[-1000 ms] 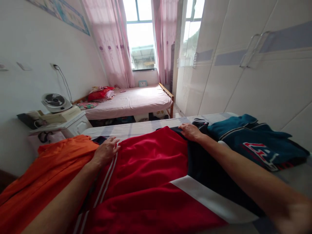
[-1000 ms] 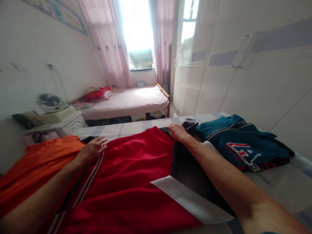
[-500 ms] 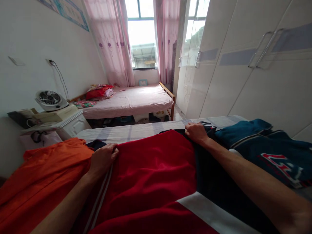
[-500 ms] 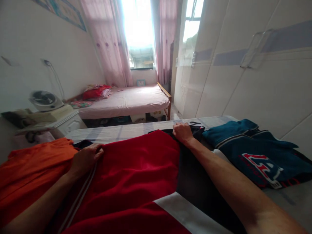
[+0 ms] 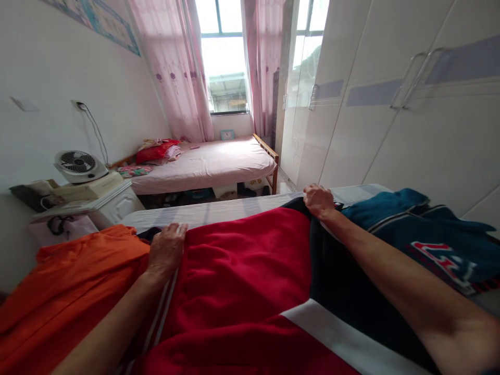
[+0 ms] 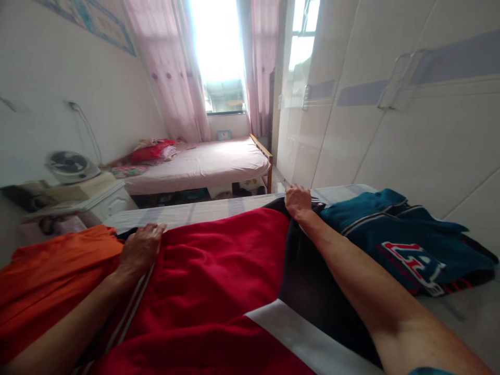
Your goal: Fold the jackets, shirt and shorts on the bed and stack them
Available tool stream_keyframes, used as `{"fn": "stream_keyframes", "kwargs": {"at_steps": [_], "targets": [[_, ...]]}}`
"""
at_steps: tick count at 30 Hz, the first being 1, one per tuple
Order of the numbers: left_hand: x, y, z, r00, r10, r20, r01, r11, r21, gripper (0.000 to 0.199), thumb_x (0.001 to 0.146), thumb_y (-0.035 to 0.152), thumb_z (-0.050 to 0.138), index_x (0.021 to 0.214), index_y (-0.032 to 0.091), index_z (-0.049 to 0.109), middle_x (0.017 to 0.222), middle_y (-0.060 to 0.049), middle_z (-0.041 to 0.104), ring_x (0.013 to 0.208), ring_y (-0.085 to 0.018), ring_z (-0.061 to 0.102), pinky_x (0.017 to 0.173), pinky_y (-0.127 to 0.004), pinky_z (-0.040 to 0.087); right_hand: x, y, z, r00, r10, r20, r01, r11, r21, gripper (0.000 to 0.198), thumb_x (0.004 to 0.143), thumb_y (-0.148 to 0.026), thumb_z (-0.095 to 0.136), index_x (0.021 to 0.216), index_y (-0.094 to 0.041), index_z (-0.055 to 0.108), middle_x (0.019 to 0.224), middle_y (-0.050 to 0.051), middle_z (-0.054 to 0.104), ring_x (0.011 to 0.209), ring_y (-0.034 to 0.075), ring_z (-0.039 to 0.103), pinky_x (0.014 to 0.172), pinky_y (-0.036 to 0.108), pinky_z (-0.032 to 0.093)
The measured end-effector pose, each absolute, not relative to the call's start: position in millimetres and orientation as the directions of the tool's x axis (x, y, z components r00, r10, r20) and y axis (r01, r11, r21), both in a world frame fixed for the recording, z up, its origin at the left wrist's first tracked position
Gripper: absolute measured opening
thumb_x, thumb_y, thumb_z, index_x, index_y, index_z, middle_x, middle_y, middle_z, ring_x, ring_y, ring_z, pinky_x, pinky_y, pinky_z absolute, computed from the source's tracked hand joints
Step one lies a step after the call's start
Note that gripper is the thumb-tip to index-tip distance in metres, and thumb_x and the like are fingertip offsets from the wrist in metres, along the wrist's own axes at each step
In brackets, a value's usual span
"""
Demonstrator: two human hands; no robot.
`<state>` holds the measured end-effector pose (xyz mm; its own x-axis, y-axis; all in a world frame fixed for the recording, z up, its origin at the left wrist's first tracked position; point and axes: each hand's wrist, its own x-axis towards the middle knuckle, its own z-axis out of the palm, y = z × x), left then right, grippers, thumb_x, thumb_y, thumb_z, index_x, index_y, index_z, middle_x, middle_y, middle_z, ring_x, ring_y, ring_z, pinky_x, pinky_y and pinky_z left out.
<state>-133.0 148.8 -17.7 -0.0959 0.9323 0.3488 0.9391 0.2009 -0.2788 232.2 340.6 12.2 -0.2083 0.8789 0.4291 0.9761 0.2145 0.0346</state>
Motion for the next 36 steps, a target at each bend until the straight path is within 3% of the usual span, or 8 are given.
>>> {"fn": "stream_keyframes", "kwargs": {"at_steps": [5,7,12,19,22,27,33,36], "targets": [[-109,110,-43,0.305,0.92,0.246,0.951,-0.278,-0.139,0.048,0.091,0.04,0.04,0.138,0.031,0.042,0.151,-0.003,0.034,0.139,-0.026,0.028,0.11,-0.044,0.031,211,299,-11,-0.588,0.71,0.387,0.78,0.624,0.04,0.046,0.092,-0.04,0.038,0.133,-0.021,0.048,0.142,0.008,0.045,0.132,0.025,0.035,0.105,0.039,0.026],[-109,95,-61,0.262,0.951,0.167,0.965,-0.257,-0.052,0.053,0.091,0.046,0.038,0.141,0.03,0.035,0.151,-0.004,0.032,0.139,-0.026,0.027,0.109,-0.046,0.031,208,291,-33,-0.642,0.722,0.257,0.745,0.667,-0.015,0.052,0.093,-0.048,0.032,0.137,-0.025,0.044,0.148,0.005,0.036,0.138,0.026,0.026,0.109,0.043,0.02],[-117,84,-83,0.017,0.998,0.059,0.999,-0.015,-0.033,0.066,0.089,0.052,0.035,0.142,0.013,0.034,0.15,-0.012,0.028,0.14,-0.026,0.025,0.113,-0.044,0.025,209,298,-68,-0.506,0.861,0.046,0.848,0.506,-0.158,0.065,0.092,-0.057,0.023,0.145,-0.02,0.031,0.154,0.01,0.022,0.141,0.027,0.02,0.11,0.045,0.02],[-107,87,-60,-0.017,1.0,0.017,1.0,0.017,0.014,0.063,0.089,0.05,0.035,0.137,0.011,0.043,0.147,-0.016,0.034,0.138,-0.029,0.028,0.109,-0.05,0.03,222,277,-24,-0.497,0.84,0.217,0.838,0.529,-0.13,0.056,0.092,-0.041,0.035,0.141,-0.014,0.037,0.151,0.011,0.029,0.138,0.023,0.026,0.109,0.036,0.025],[-80,74,-48,0.081,0.991,0.109,0.994,-0.088,0.061,0.053,0.091,0.046,0.036,0.136,0.02,0.046,0.147,-0.012,0.037,0.137,-0.028,0.03,0.108,-0.052,0.032,241,264,0,-0.28,0.863,0.419,0.929,0.354,-0.108,0.054,0.091,-0.036,0.038,0.138,-0.007,0.039,0.145,0.018,0.038,0.135,0.027,0.03,0.107,0.039,0.027],[-23,40,-44,0.374,0.903,0.213,0.919,-0.391,0.045,0.05,0.091,0.034,0.045,0.14,0.036,0.036,0.15,-0.003,0.033,0.137,-0.025,0.031,0.107,-0.049,0.035,269,267,4,0.053,0.994,0.093,0.981,-0.034,-0.192,0.065,0.082,-0.059,0.045,0.111,-0.003,0.063,0.113,0.025,0.062,0.108,0.035,0.057,0.088,0.042,0.043],[-9,27,-65,0.351,0.911,0.215,0.931,-0.364,0.024,0.053,0.092,0.033,0.042,0.144,0.033,0.028,0.148,-0.005,0.037,0.136,-0.024,0.033,0.106,-0.049,0.037,279,270,-8,-0.03,0.998,0.06,0.962,0.045,-0.269,0.028,0.084,-0.032,0.05,0.098,-0.019,0.07,0.102,0.011,0.07,0.097,0.025,0.064,0.079,0.031,0.046],[-11,26,-70,0.3,0.926,0.227,0.942,-0.325,0.081,0.052,0.094,0.035,0.039,0.144,0.033,0.026,0.149,-0.004,0.036,0.137,-0.023,0.033,0.108,-0.048,0.035,276,258,5,-0.069,0.985,0.159,0.939,0.118,-0.322,0.035,0.091,-0.024,0.034,0.105,-0.023,0.067,0.105,0.006,0.069,0.098,0.019,0.063,0.081,0.026,0.044]]}}
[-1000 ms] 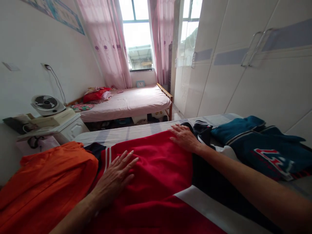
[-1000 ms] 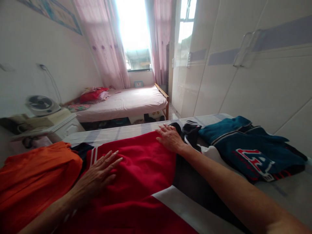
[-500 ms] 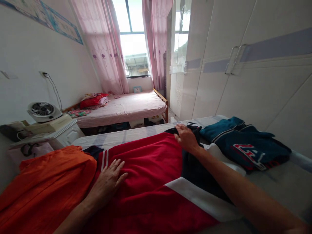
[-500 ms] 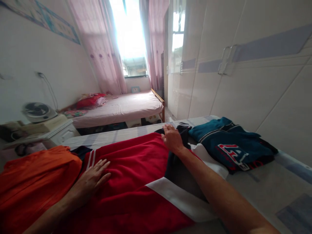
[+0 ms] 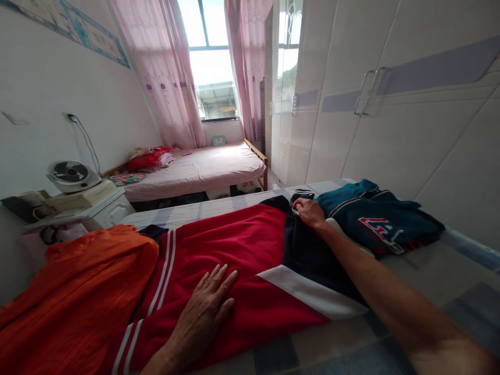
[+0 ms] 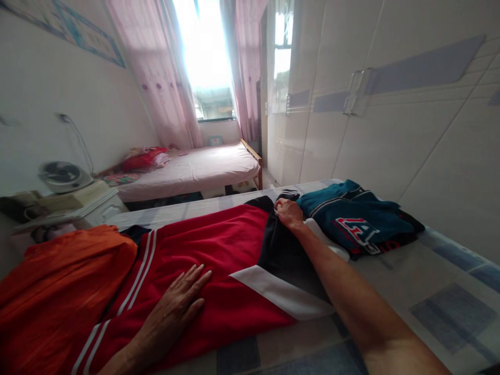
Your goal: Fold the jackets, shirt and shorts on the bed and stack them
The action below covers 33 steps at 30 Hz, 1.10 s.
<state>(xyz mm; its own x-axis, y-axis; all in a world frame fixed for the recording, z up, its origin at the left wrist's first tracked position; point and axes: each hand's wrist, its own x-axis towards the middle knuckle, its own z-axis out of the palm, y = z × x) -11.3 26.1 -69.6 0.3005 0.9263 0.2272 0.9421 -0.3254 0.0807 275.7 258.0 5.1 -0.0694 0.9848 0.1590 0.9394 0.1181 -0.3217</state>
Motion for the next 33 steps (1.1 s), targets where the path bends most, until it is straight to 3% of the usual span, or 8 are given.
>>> {"fn": "stream_keyframes", "kwargs": {"at_steps": [6,10,13,18,22,24,27,33], "targets": [[-11,25,-72,0.224,0.94,0.258,0.938,-0.28,0.206,0.047,0.093,0.034,0.04,0.14,0.033,0.037,0.147,-0.002,0.04,0.135,-0.022,0.037,0.109,-0.046,0.035,257,218,26,-0.133,0.902,0.412,0.921,0.265,-0.284,0.037,0.093,-0.04,0.034,0.112,-0.019,0.059,0.102,0.009,0.069,0.096,0.023,0.064,0.082,0.031,0.044],[-10,26,-72,0.203,0.944,0.261,0.938,-0.264,0.225,0.046,0.093,0.035,0.04,0.139,0.032,0.04,0.146,-0.002,0.042,0.134,-0.022,0.038,0.109,-0.046,0.035,262,221,10,0.001,0.98,0.199,0.978,0.04,-0.204,0.055,0.082,-0.053,0.052,0.111,-0.007,0.06,0.105,0.022,0.066,0.102,0.034,0.062,0.083,0.042,0.046],[-9,26,-71,0.186,0.949,0.256,0.941,-0.247,0.233,0.045,0.093,0.036,0.039,0.138,0.031,0.042,0.145,-0.004,0.043,0.134,-0.022,0.038,0.109,-0.046,0.035,272,232,-1,0.02,0.995,0.093,0.977,0.001,-0.211,0.037,0.084,-0.039,0.054,0.1,-0.008,0.067,0.099,0.023,0.068,0.096,0.033,0.065,0.079,0.041,0.049],[-8,25,-68,0.143,0.968,0.206,0.915,-0.208,0.345,0.045,0.093,0.038,0.037,0.136,0.03,0.045,0.145,-0.003,0.043,0.134,-0.022,0.038,0.11,-0.047,0.033,273,214,5,-0.146,0.947,0.288,0.938,0.225,-0.265,0.038,0.095,-0.026,0.034,0.125,-0.02,0.057,0.127,0.01,0.06,0.115,0.021,0.057,0.094,0.032,0.044],[-7,26,-60,0.012,0.984,0.177,0.788,-0.119,0.605,0.048,0.093,0.043,0.033,0.136,0.026,0.045,0.145,-0.004,0.044,0.134,-0.021,0.038,0.113,-0.044,0.029,272,162,1,-0.621,0.579,0.529,0.659,0.751,-0.049,0.037,0.094,-0.017,0.038,0.126,-0.023,0.056,0.144,0.005,0.042,0.126,0.02,0.047,0.103,0.035,0.038],[-8,29,-54,-0.096,0.983,0.154,0.665,-0.052,0.745,0.053,0.093,0.048,0.031,0.137,0.022,0.043,0.142,-0.007,0.047,0.133,-0.02,0.04,0.113,-0.043,0.028,278,135,-10,-0.794,0.377,0.477,0.464,0.883,0.073,0.036,0.093,-0.017,0.041,0.125,-0.024,0.056,0.144,0.004,0.043,0.126,0.021,0.046,0.101,0.039,0.04],[-6,36,-43,-0.22,0.968,0.122,0.532,0.015,0.847,0.06,0.09,0.053,0.032,0.136,0.017,0.041,0.138,-0.011,0.051,0.127,-0.023,0.047,0.109,-0.043,0.035,294,105,-31,-0.892,0.261,0.369,0.325,0.938,0.121,0.037,0.093,-0.018,0.044,0.129,-0.023,0.051,0.143,0.006,0.044,0.127,0.021,0.045,0.096,0.038,0.044],[40,56,-16,0.029,0.942,0.333,0.78,-0.23,0.583,0.06,0.085,0.049,0.05,0.138,0.023,0.038,0.146,-0.01,0.04,0.132,-0.025,0.04,0.107,-0.043,0.036,333,94,-42,-0.799,0.429,0.421,0.52,0.845,0.127,0.047,0.088,-0.013,0.047,0.135,-0.018,0.045,0.142,0.009,0.046,0.127,0.022,0.045,0.099,0.041,0.042]]}}
